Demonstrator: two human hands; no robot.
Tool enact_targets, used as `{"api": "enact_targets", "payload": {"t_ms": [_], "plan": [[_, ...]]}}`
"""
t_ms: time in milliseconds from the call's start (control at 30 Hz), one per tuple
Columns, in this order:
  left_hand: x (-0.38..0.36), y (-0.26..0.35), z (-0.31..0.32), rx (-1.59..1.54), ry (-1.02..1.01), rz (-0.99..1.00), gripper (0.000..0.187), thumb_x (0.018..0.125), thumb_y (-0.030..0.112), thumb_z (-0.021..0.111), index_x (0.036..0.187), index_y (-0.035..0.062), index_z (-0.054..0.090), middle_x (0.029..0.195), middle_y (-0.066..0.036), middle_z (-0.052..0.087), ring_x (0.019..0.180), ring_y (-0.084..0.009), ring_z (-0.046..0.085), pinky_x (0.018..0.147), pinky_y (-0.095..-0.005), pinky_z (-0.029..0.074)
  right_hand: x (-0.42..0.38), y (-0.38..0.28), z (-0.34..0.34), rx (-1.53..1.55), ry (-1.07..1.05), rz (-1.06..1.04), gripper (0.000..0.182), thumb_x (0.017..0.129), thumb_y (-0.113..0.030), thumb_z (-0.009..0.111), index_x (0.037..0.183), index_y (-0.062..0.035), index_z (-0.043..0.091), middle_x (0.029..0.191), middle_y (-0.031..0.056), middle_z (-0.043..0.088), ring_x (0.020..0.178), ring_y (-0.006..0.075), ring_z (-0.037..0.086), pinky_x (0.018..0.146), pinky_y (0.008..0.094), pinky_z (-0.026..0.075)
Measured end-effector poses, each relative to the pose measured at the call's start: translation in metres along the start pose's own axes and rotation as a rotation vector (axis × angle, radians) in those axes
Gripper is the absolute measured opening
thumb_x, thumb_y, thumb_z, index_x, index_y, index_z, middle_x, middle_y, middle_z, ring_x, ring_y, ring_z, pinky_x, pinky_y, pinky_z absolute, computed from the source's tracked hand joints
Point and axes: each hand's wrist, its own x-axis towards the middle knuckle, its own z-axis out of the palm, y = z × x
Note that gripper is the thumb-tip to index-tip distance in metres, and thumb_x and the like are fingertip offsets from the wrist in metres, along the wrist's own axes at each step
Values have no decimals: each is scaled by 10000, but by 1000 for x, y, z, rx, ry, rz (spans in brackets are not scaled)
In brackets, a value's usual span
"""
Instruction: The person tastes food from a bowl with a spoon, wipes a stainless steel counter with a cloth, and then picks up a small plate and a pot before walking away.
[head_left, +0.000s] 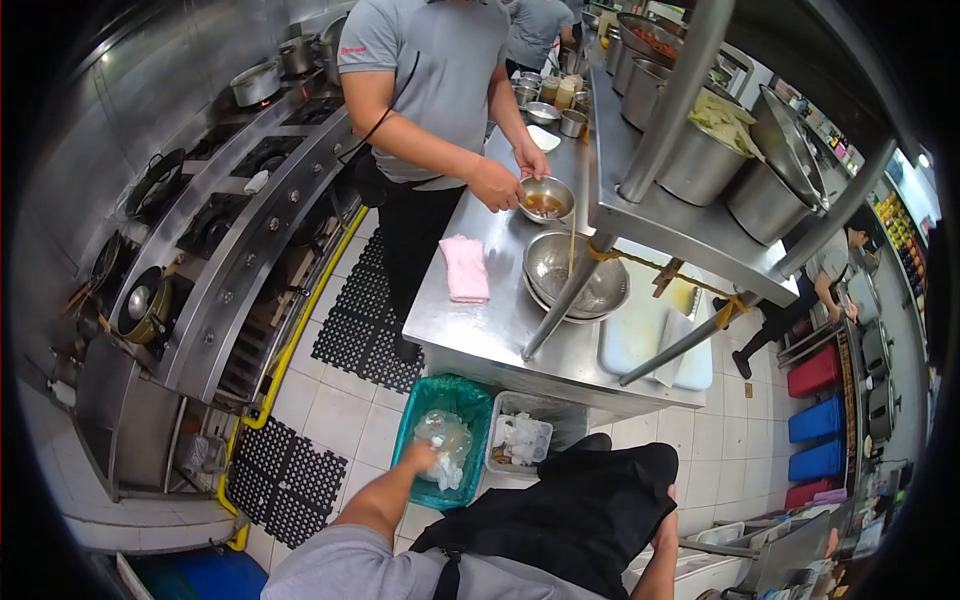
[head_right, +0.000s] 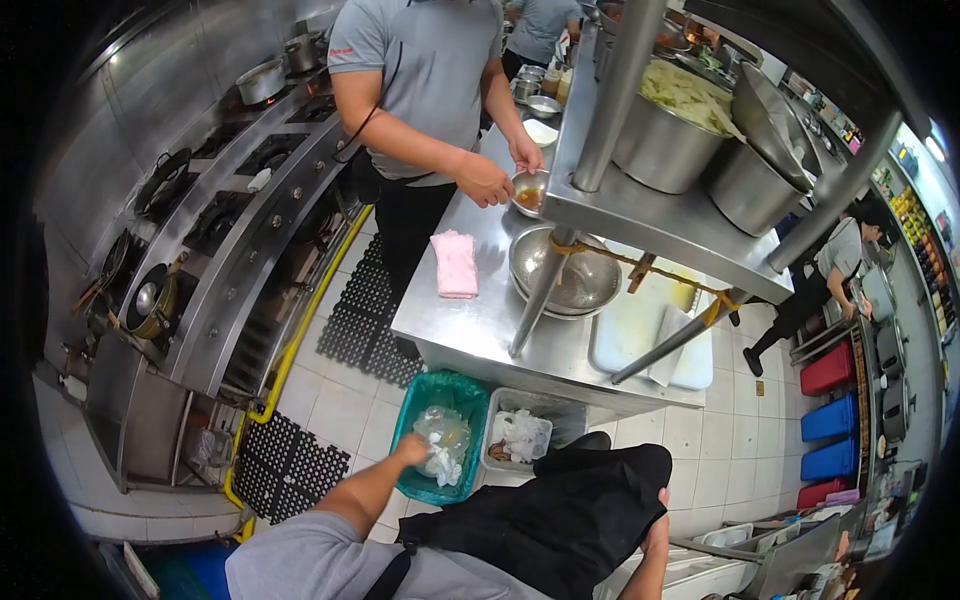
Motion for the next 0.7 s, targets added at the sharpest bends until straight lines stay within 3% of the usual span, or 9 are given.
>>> {"api": "enact_targets", "payload": {"t_ms": [33, 100, 167, 200, 267, 300, 367, 500, 700], "plan": [[7, -9, -21, -172, 129, -172, 535, 807, 407, 665, 1174, 18, 667, 1172, -248, 658, 1114, -385, 631, 964, -436, 501, -1, -6, 6, -143, 71, -223, 656, 961, -468, 566, 1493, -132, 383, 1406, 164, 509, 1276, 318, 496, 1092, 430, 398], [10, -27, -61, -131, 204, -244, 501, 800, 349, 647, 1141, -17, 672, 1182, -264, 649, 1129, -385, 625, 972, -439, 497, 7, -32, 15, -309, 104, -262, 737, 925, -447, 626, 1529, -169, 307, 1441, 164, 470, 1301, 332, 468, 1090, 410, 386], [-2, -36, -87, -53, 193, -253, 507, 800, 351, 642, 1140, -23, 671, 1189, -265, 645, 1135, -387, 622, 973, -441, 496, 23, -49, 26, -872, 129, -456, 637, 874, -382, 689, 1413, -104, 495, 1288, 181, 595, 1188, 301, 565, 1006, 381, 449], [-7, -36, -98, 18, 179, -275, 513, 800, 352, 637, 1140, -30, 670, 1196, -266, 641, 1140, -389, 619, 975, -442, 496, 42, -55, 21, -857, 130, -462, 637, 874, -382, 689, 1413, -104, 495, 1288, 181, 595, 1188, 301, 565, 1006, 381, 449], [-12, -32, -100, 50, 155, -245, 515, 797, 357, 636, 1131, -33, 674, 1192, -269, 642, 1141, -387, 619, 977, -442, 495, 88, -71, 8, -1200, 50, -250, 457, 831, -319, 712, 1175, -22, 666, 1066, 202, 688, 1024, 278, 647, 902, 362, 496], [-15, -35, -94, 77, 118, -221, 518, 795, 363, 634, 1123, -36, 677, 1188, -271, 642, 1143, -385, 619, 979, -441, 494, 94, -78, 12, -1190, 46, -257, 457, 831, -319, 712, 1175, -22, 666, 1066, 202, 688, 1024, 278, 647, 902, 362, 496], [-14, -28, -74, 103, 25, -194, 511, 785, 376, 634, 1085, -33, 693, 1164, -273, 650, 1125, -378, 629, 968, -437, 501, 104, -89, 19, -1280, 99, -121, 380, 821, -351, 699, 890, 22, 717, 827, 135, 708, 804, 237, 667, 802, 342, 521], [-8, -6, 7, 226, -100, 73, 476, 787, 428, 648, 1032, 27, 725, 1116, -224, 682, 1042, -380, 660, 891, -443, 526, 174, -67, -20, -1356, 227, -304, 371, 792, -345, 712, 867, 18, 725, 879, 193, 717, 813, 306, 684, 819, 368, 525], [-53, 64, 61, 139, -253, 336, 460, 851, 466, 632, 1061, 64, 710, 1109, -195, 689, 1078, -357, 644, 921, -433, 508, 104, -73, 69, -1656, 460, -563, 248, 766, -260, 686, 819, -18, 675, 942, 216, 679, 935, 409, 607, 846, 465, 495]]}}
